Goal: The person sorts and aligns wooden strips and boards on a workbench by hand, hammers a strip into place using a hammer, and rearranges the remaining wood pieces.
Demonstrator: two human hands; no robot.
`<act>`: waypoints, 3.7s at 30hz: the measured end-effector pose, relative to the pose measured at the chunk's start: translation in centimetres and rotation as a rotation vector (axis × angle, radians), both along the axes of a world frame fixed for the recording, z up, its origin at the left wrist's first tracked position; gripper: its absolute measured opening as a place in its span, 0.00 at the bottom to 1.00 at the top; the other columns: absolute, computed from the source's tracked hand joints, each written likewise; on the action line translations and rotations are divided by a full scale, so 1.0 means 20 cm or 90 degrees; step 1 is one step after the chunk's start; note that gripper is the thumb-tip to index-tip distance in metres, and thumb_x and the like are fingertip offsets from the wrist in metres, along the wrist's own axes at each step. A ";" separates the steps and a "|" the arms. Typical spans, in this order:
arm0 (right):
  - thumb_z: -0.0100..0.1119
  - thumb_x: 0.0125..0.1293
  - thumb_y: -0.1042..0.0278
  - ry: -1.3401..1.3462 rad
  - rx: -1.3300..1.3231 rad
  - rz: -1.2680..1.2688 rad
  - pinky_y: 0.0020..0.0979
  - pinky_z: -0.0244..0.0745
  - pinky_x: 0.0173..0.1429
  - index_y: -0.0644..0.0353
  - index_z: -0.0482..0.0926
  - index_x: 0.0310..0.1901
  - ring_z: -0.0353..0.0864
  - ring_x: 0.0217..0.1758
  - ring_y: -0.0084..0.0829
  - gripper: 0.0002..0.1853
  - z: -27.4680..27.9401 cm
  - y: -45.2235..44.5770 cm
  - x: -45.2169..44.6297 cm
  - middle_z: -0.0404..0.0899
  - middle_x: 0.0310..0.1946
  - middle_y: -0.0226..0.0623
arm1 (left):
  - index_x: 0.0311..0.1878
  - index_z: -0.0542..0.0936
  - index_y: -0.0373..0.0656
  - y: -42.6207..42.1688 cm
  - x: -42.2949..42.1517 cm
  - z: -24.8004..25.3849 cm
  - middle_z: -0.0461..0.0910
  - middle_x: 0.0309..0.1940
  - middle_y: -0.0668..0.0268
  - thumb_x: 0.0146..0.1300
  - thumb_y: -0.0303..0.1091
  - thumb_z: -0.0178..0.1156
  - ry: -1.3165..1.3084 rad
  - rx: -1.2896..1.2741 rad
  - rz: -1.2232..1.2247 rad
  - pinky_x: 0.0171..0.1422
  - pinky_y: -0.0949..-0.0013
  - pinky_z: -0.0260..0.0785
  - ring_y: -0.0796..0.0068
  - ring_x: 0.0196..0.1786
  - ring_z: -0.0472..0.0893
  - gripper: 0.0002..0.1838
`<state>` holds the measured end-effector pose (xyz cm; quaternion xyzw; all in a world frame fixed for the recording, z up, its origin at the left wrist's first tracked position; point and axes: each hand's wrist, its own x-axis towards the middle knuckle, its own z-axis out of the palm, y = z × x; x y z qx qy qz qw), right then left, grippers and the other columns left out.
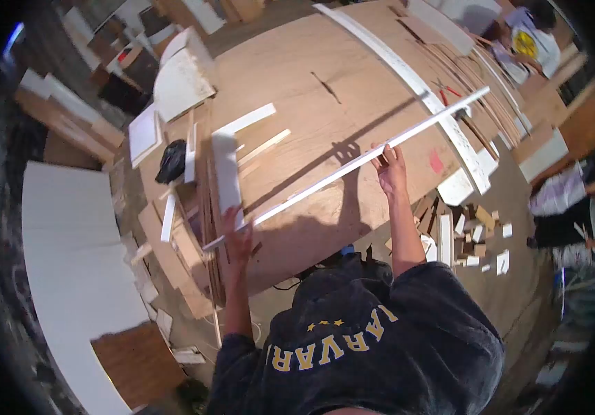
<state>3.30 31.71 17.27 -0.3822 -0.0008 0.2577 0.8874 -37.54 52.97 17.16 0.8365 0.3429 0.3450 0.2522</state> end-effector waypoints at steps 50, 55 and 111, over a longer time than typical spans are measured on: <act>0.62 0.76 0.46 -0.048 -0.666 0.474 0.35 0.85 0.38 0.67 0.78 0.53 0.89 0.37 0.34 0.26 -0.83 0.19 -0.49 0.85 0.39 0.41 | 0.85 0.45 0.48 0.32 -0.62 -0.51 0.61 0.76 0.37 0.43 0.60 0.81 0.611 -0.282 0.351 0.77 0.32 0.57 0.38 0.78 0.62 0.72; 0.63 0.75 0.46 -0.024 -0.702 0.404 0.33 0.89 0.35 0.65 0.80 0.50 0.88 0.30 0.34 0.24 -0.78 0.41 -0.69 0.84 0.38 0.40 | 0.72 0.70 0.41 0.44 -0.69 -0.62 0.69 0.68 0.45 0.47 0.48 0.75 0.509 -0.369 0.301 0.71 0.38 0.67 0.38 0.68 0.73 0.48; 0.70 0.69 0.60 -0.233 -0.705 0.969 0.40 0.84 0.45 0.67 0.79 0.57 0.87 0.51 0.36 0.23 -0.78 1.11 -1.56 0.87 0.43 0.41 | 0.77 0.62 0.42 0.50 -0.69 -0.64 0.64 0.72 0.46 0.48 0.29 0.75 0.367 -0.264 0.018 0.73 0.40 0.64 0.39 0.68 0.72 0.51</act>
